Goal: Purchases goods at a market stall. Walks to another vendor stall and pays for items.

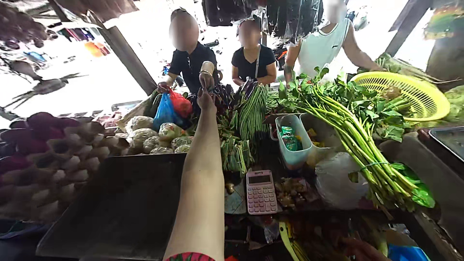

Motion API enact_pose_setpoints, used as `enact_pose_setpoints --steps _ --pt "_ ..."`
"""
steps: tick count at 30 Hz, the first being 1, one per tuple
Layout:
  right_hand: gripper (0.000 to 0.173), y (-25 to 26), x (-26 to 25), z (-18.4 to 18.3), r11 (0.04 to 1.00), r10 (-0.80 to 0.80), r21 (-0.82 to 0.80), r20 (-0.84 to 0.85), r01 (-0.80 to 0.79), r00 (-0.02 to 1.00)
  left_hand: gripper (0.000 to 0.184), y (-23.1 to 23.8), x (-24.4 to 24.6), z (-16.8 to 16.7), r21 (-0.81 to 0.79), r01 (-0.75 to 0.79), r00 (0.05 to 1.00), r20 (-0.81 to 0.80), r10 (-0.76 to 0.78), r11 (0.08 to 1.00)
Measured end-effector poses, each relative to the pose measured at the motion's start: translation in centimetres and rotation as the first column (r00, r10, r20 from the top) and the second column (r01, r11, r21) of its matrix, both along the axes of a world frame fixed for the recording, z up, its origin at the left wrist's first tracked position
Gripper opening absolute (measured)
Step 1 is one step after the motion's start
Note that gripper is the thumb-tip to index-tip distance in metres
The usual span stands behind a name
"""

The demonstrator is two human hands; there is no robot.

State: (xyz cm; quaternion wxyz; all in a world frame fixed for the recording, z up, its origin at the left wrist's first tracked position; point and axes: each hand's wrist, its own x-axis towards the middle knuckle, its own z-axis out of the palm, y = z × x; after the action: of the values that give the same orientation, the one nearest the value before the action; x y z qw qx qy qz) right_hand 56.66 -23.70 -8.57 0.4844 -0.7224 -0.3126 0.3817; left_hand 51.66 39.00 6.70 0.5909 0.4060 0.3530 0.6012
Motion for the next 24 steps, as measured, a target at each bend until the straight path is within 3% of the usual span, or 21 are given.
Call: enact_pose_setpoints --steps 5,7,11,13,15,19,21,24 --pt "0.038 1.6 -1.1 0.3 0.998 0.055 0.026 0.015 -0.056 0.998 0.031 -1.9 -1.4 -0.9 -0.042 -0.162 0.982 -0.101 0.157 0.986" --pt "0.039 2.1 -1.1 0.4 0.991 0.127 0.031 0.051 -0.128 0.991 0.038 -3.4 -2.4 -1.8 -0.041 -0.209 0.968 -0.148 0.201 0.977" --pt "0.034 2.6 -0.8 -0.1 0.958 0.228 0.144 0.137 -0.247 0.964 0.056 -10.8 -4.1 -2.2 -0.044 -0.207 0.978 -0.005 0.207 0.977" --pt "0.033 2.6 -0.6 -0.2 0.929 0.243 0.248 0.151 -0.275 0.958 0.051 -17.7 -5.1 -2.3 -0.006 -0.18 0.982 -0.063 0.179 0.984" --pt "0.037 2.2 -0.4 0.1 0.888 0.273 0.339 0.155 -0.311 0.949 0.044 -27.0 -6.8 -3.2 0.145 -0.085 0.963 -0.244 0.119 0.986" --pt "0.055 0.6 1.0 0.4 0.733 0.471 0.476 0.16 -0.486 0.868 0.021 -46.3 -10.9 -9.1 0.486 0.221 0.906 -0.424 0.007 0.846" --pt "0.044 -0.9 0.8 0.0 0.672 0.551 0.49 0.17 -0.555 0.817 0.02 -54.8 -12.9 -12.1 0.498 0.318 0.83 -0.558 0.017 0.807" --pt "0.021 -3.4 -0.5 -0.2 0.572 0.675 0.464 0.203 -0.677 0.709 0.02 -63.9 -15.4 -15.1 0.418 0.315 0.724 -0.686 0.069 0.852"
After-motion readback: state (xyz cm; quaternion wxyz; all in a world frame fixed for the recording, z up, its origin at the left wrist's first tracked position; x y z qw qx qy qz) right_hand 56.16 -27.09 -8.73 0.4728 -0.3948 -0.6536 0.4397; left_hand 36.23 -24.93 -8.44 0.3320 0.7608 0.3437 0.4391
